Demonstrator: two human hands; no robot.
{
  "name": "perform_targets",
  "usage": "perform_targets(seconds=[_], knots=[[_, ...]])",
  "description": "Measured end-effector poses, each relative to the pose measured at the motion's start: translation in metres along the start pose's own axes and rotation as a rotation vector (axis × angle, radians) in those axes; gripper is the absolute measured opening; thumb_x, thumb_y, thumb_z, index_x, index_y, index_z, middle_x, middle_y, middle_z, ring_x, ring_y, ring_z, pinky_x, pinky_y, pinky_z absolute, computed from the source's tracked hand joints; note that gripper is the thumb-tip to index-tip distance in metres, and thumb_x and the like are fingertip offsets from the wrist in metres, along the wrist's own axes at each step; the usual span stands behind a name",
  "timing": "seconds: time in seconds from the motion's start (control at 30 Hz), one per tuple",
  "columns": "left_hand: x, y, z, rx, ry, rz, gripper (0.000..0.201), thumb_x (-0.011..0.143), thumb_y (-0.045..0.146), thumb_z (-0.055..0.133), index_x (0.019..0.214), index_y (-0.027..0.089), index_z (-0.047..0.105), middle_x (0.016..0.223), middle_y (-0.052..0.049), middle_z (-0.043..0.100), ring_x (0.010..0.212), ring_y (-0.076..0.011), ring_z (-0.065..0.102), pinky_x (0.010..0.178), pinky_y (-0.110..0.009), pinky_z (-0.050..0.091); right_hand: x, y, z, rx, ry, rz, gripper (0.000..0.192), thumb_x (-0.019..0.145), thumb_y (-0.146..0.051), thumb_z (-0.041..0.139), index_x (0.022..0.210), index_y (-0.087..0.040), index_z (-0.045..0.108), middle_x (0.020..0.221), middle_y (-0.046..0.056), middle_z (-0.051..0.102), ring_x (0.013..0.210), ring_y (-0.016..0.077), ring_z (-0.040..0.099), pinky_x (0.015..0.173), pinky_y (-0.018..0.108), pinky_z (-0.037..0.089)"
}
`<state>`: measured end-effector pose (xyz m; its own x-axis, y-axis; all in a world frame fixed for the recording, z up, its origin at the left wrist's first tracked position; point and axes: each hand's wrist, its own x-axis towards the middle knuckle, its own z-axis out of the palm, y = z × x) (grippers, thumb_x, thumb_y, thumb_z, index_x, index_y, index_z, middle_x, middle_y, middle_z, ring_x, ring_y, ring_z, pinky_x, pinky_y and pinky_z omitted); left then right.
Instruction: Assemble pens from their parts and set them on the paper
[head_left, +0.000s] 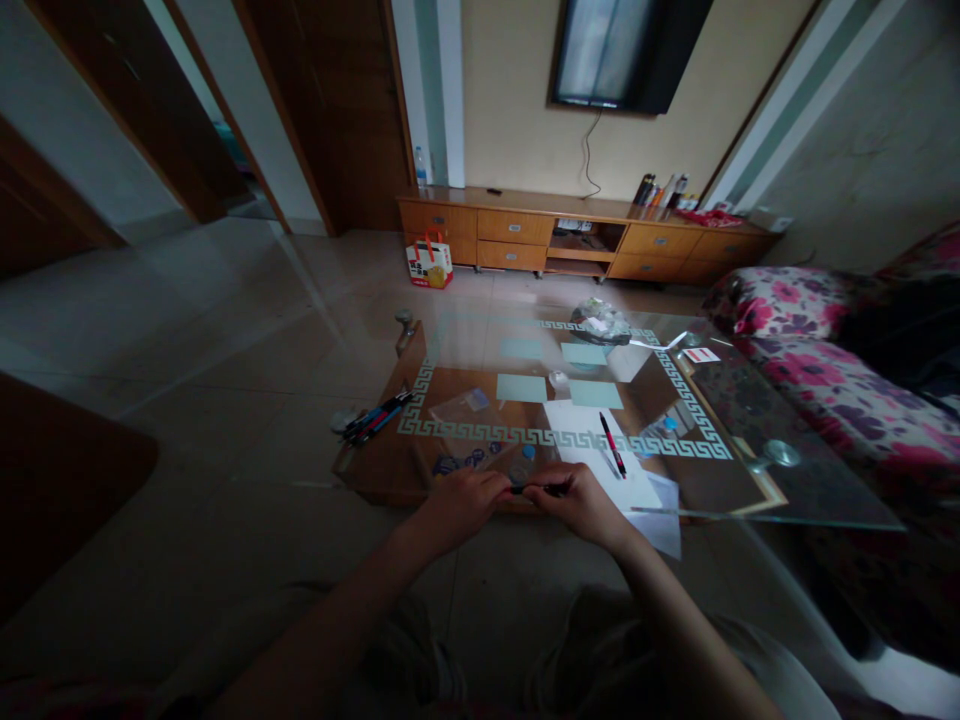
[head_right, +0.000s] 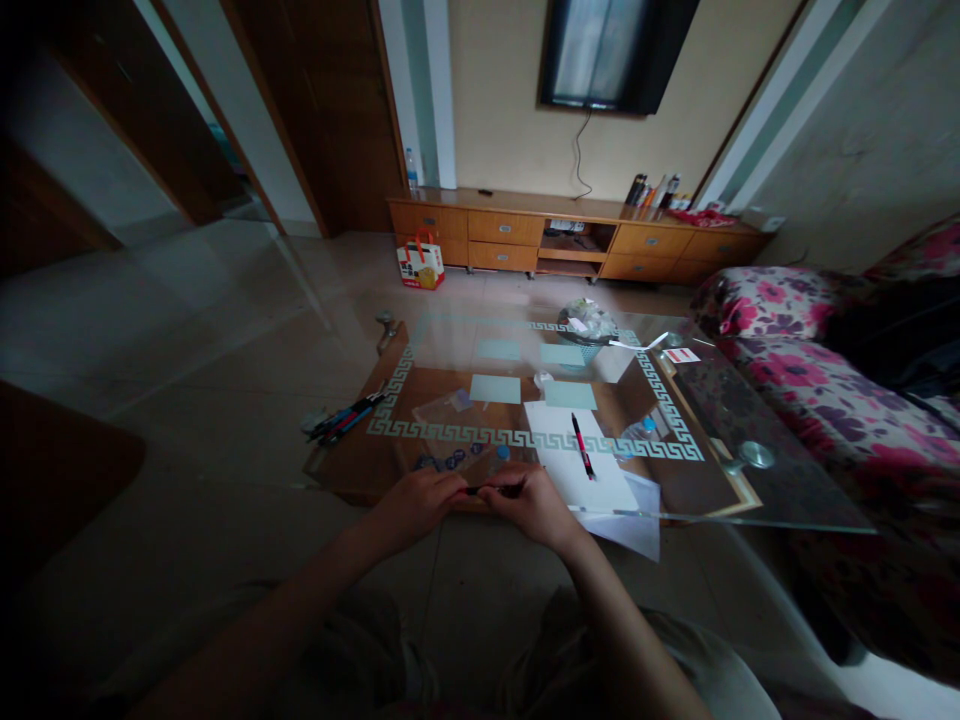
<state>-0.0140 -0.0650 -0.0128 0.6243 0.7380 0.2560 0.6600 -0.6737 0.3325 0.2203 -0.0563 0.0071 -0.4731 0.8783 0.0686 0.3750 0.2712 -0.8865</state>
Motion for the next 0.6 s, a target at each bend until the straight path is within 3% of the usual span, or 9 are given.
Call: perform_targets(seconds=[0.6], knots=[[0.0008, 0.0032, -0.0052, -0.013, -0.043, -0.036, 0.021, 0.102, 0.029, 0.045, 0.093, 0.019, 0.060, 0.085, -0.003, 0.069, 0.079, -0.0188, 0.065, 0.070, -0.027, 0.044, -0.0001, -0.0058, -0.0040, 0.074, 0.005, 0.031, 0.020, 0.086, -0.035, 0.066, 0.093, -0.021, 0.079, 0.085, 0.004, 0.073, 0.073, 0.0156, 0.062, 0.064, 0.028, 0.049]])
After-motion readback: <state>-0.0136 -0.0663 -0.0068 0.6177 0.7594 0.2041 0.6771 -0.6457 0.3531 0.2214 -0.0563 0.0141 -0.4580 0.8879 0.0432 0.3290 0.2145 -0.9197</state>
